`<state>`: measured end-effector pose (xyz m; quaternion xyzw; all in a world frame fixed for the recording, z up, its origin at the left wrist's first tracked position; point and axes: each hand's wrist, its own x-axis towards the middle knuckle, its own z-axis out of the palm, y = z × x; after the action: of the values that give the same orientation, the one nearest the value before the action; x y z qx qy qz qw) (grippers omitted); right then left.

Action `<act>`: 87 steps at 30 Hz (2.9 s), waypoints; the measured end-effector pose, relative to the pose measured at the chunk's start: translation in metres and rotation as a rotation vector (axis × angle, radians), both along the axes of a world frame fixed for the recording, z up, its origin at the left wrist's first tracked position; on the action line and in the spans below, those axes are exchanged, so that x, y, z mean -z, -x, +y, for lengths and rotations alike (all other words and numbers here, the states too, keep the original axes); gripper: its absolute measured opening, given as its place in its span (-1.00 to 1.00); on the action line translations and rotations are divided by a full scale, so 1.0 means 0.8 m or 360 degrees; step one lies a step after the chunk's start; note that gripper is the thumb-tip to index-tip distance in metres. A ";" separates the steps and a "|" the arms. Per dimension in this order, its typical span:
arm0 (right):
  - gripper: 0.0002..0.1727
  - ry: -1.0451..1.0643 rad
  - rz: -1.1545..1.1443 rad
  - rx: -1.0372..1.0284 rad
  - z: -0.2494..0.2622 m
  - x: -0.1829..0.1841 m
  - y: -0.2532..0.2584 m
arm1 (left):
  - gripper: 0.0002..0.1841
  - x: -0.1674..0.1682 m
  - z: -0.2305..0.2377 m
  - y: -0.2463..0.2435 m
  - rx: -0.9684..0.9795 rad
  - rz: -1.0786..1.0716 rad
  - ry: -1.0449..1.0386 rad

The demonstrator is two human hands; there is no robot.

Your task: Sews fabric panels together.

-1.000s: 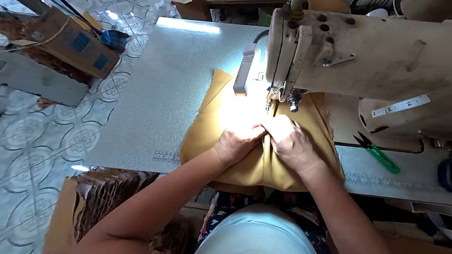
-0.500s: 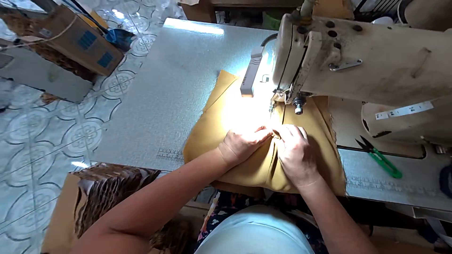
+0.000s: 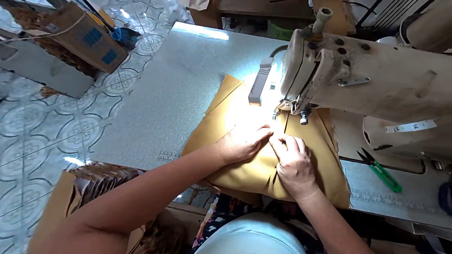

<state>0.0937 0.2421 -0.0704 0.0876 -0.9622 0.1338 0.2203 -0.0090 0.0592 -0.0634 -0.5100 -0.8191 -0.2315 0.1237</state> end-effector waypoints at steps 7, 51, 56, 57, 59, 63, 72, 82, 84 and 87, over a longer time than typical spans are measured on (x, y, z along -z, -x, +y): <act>-0.68 -0.0018 0.0034 -0.0086 0.010 0.000 0.002 | -0.62 -0.004 -0.005 0.012 0.0161 0.0000 0.0013; -0.75 0.0384 -0.0100 -0.0108 0.013 -0.009 0.013 | -0.70 -0.002 0.002 0.002 0.0064 0.0004 -0.0046; -0.65 0.0291 -0.0092 -0.0049 0.016 -0.019 0.026 | -0.70 -0.003 0.001 0.005 0.0101 -0.0053 -0.0015; -0.62 0.0222 -0.0121 -0.0045 0.017 -0.018 0.029 | -0.70 -0.004 0.000 0.005 0.0106 -0.0061 -0.0010; -0.58 0.0112 -0.0168 -0.0052 0.017 -0.017 0.032 | -0.68 -0.004 -0.001 0.006 0.0111 -0.0083 -0.0002; -0.57 -0.0073 -0.0142 -0.0013 0.013 -0.011 0.031 | -0.64 -0.001 -0.006 0.007 0.0119 -0.0126 -0.0021; -0.65 0.0032 -0.0143 -0.0100 0.027 -0.010 0.060 | -0.60 -0.004 -0.001 0.047 0.0250 -0.0069 -0.0014; -0.73 0.0250 0.0220 -0.0717 0.057 -0.002 0.070 | -0.63 -0.017 0.014 0.046 0.0014 -0.0178 0.0128; -0.64 0.0484 0.0036 -0.0368 0.038 -0.007 0.066 | -0.63 -0.016 0.024 0.019 -0.0274 -0.0324 0.0122; -0.67 0.0494 -0.0300 0.0018 0.015 -0.029 0.065 | -0.61 -0.006 0.022 0.012 -0.0323 -0.0247 0.0076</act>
<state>0.0419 0.2544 -0.0469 0.0341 -0.9469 0.2870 0.1409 -0.0185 0.0765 -0.0586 -0.4079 -0.8789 -0.2372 0.0705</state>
